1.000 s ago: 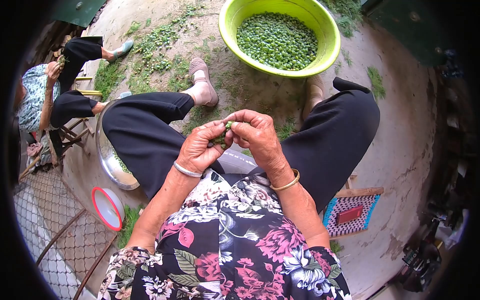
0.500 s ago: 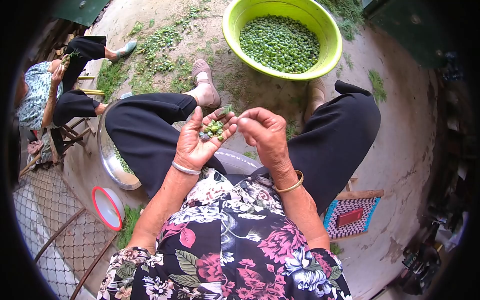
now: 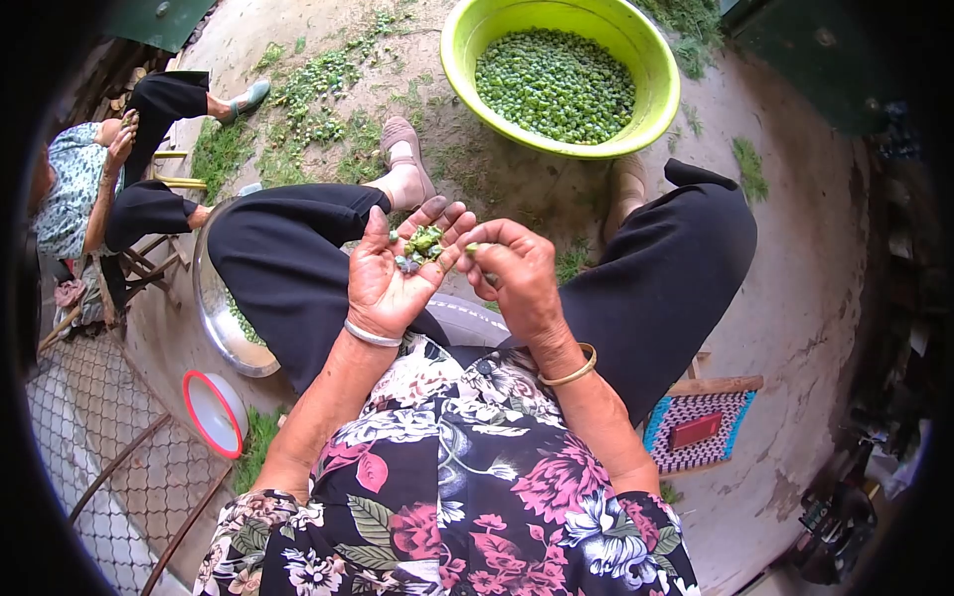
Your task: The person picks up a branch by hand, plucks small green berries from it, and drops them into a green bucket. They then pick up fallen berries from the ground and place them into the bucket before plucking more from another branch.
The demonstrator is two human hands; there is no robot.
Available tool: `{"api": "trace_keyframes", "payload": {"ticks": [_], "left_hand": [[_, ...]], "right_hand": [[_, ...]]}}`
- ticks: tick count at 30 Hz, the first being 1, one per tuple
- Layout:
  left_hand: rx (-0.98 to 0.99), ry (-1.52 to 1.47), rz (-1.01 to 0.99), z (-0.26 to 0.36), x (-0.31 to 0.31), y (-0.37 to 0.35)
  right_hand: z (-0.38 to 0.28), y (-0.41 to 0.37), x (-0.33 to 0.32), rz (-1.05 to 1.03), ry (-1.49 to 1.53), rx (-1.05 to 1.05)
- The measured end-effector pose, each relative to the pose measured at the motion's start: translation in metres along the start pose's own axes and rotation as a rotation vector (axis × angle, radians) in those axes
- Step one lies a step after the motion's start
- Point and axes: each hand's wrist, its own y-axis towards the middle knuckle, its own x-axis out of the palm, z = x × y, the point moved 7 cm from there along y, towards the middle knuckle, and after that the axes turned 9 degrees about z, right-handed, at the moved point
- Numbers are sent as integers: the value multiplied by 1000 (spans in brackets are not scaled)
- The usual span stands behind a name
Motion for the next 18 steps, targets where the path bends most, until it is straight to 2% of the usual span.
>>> {"api": "trace_keyframes", "payload": {"ticks": [2,4,5,6,8,9,12,13,14,16,17,18], "left_hand": [[-20,-4,-47,0,4,0],[-28,19,-68,-1,3,0],[-35,43,-88,-3,2,0],[-37,44,-87,-3,-1,1],[-34,37,-98,-6,-6,3],[-2,124,-27,-9,-2,2],[11,146,-6,-13,-2,5],[6,121,6,-13,-3,5],[5,121,6,-12,-4,6],[-61,-14,-58,-13,0,5],[-60,-14,-57,-13,0,3],[-51,-9,-29,-13,4,1]], "right_hand": [[-11,-4,9,-44,68,-37],[-16,-4,9,32,-49,-120],[-12,-2,3,47,-242,-204],[-6,0,2,49,-241,-203],[-19,-9,18,33,-624,-683],[-18,-8,18,34,-623,-683],[-18,-10,25,33,-824,-790],[-20,-10,25,46,-809,-811],[-22,-10,24,47,-809,-811],[-24,-5,12,96,-635,-568],[-19,-3,7,106,-364,-318],[-16,1,3,52,-91,-192]]}}
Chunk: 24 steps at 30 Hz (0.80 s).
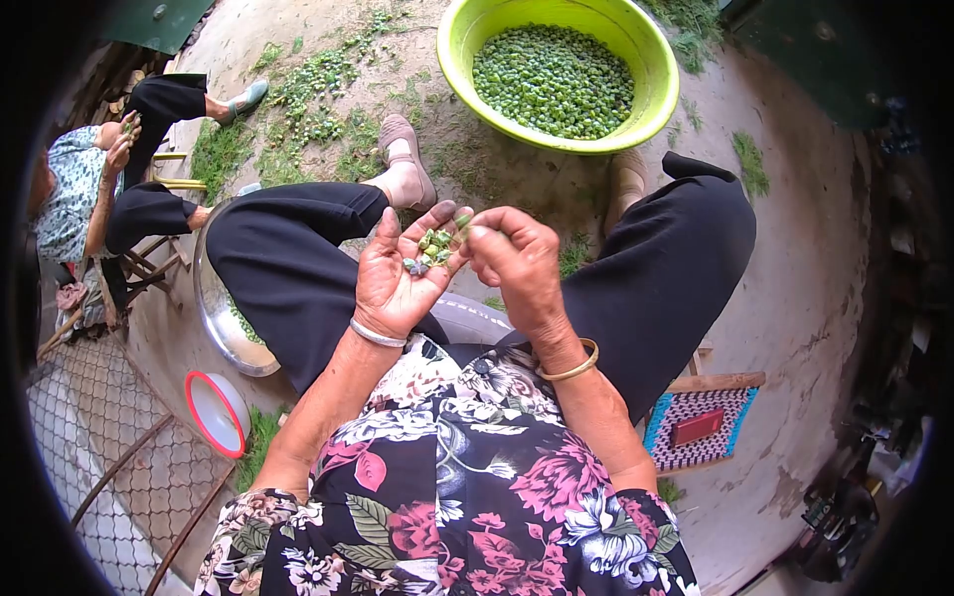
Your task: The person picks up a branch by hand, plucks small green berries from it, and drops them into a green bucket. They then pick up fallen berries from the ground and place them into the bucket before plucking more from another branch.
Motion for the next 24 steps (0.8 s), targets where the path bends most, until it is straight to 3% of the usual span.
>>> {"api": "trace_keyframes", "payload": {"ticks": [6,8,10,12,14,24], "left_hand": [[60,201,124,5,-16,1],[61,282,157,5,-22,-2],[158,563,158,7,-12,-7],[201,623,201,7,-10,-8],[238,830,195,9,-12,-8],[232,721,269,11,-19,-8]], "right_hand": [[-2,2,-9,10,40,21],[-6,-2,-3,-50,-241,-11],[-2,-1,-2,-63,-293,-47],[-2,-1,-1,-95,-600,-145],[-4,-2,1,-96,-645,-183],[-3,-3,2,-1,-683,-309]]}}
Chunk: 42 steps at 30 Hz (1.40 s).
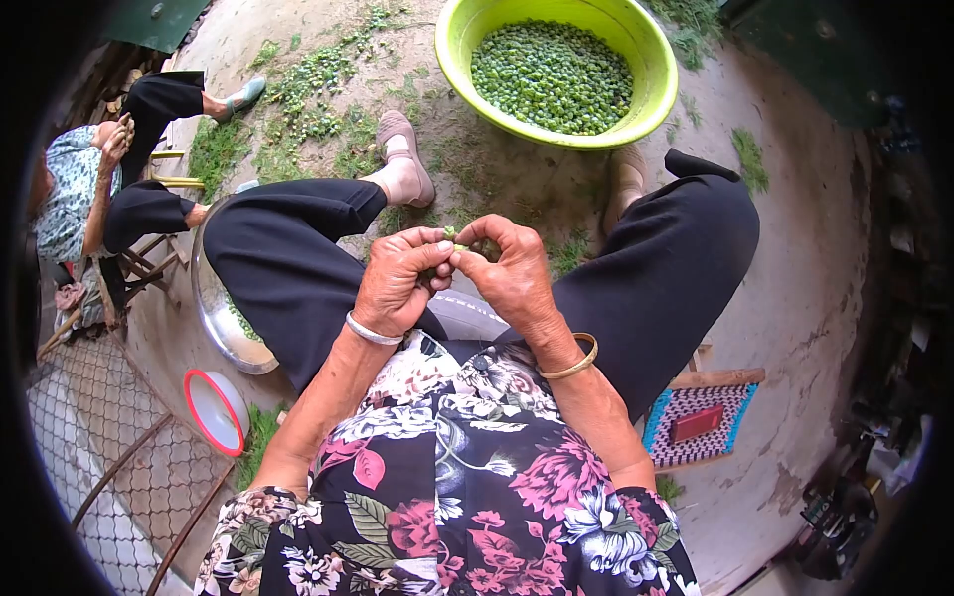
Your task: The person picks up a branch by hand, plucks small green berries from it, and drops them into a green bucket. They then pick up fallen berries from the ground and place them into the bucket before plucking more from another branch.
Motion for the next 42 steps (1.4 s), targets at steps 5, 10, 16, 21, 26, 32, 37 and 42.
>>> {"api": "trace_keyframes", "payload": {"ticks": [5,10,16,21,26,32,37,42], "left_hand": [[13,19,4,-1,-5,3],[3,-7,-73,8,5,-2],[19,64,-26,14,6,-5],[79,377,-84,10,9,-10],[36,300,-134,9,14,-11],[64,304,7,8,-9,-3],[4,82,46,14,-22,2],[-236,-462,-81,8,-29,14]], "right_hand": [[4,2,-2,-42,84,92],[20,-3,10,-196,693,436],[10,1,2,-90,413,341],[8,3,3,-122,176,127],[28,-2,11,-216,619,458],[43,2,1,5,863,590],[45,5,-9,90,900,612],[36,19,-22,189,955,688]]}}
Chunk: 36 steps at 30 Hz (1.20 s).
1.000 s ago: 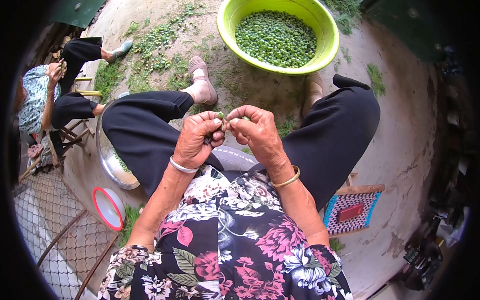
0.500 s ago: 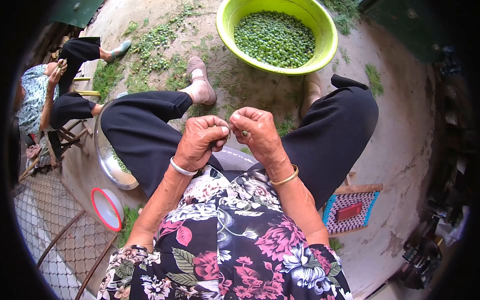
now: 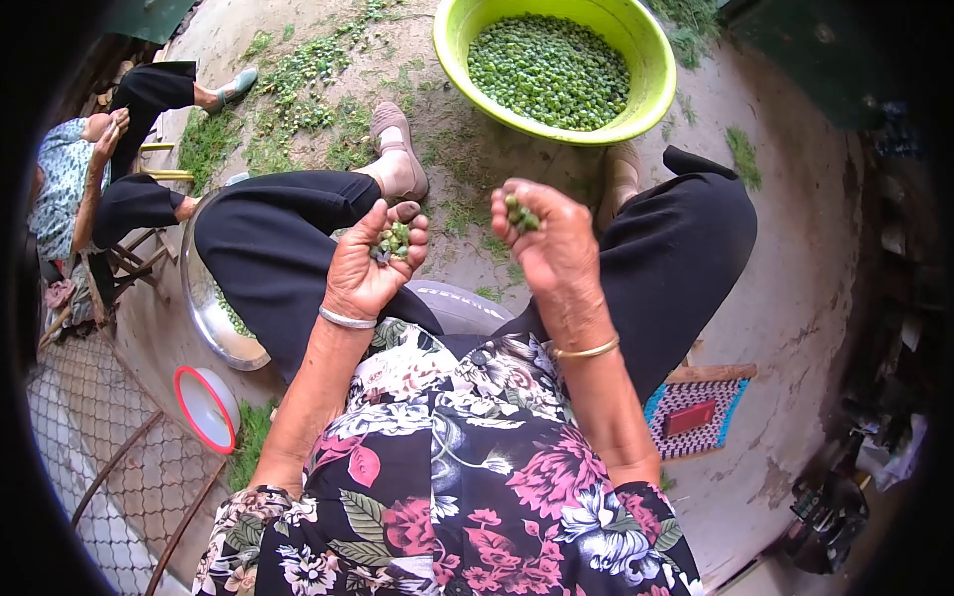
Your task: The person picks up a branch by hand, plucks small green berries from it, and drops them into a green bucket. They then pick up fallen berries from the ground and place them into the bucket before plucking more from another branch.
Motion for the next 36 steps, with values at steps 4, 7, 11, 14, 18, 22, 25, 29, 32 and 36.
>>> {"api": "trace_keyframes", "payload": {"ticks": [4,7,11,14,18,22,25,29,32,36], "left_hand": [[-51,-139,-164,-9,16,-2],[-47,-139,-192,-15,30,-8],[-67,-161,-254,-18,46,-17],[-80,-162,-275,-20,47,-16],[-100,-155,-287,-25,45,-11],[-76,-156,-269,-24,48,-16],[-56,-166,-282,-21,49,-20],[-12,-152,-244,-18,48,-20],[-19,-209,-260,-14,44,-16],[35,-140,-238,-8,47,-16]], "right_hand": [[-102,-19,70,-298,138,-444],[-156,-18,80,-131,-173,-743],[-156,-20,66,-21,-519,-973],[-99,-44,69,-113,-849,-956],[-25,-48,69,-335,-1028,-915],[-3,-48,72,-362,-1211,-1068],[-1,-46,74,-346,-1185,-1103],[-2,-37,71,-331,-1014,-944],[-9,-34,69,-308,-956,-857],[-23,-35,68,-321,-1017,-808]]}}
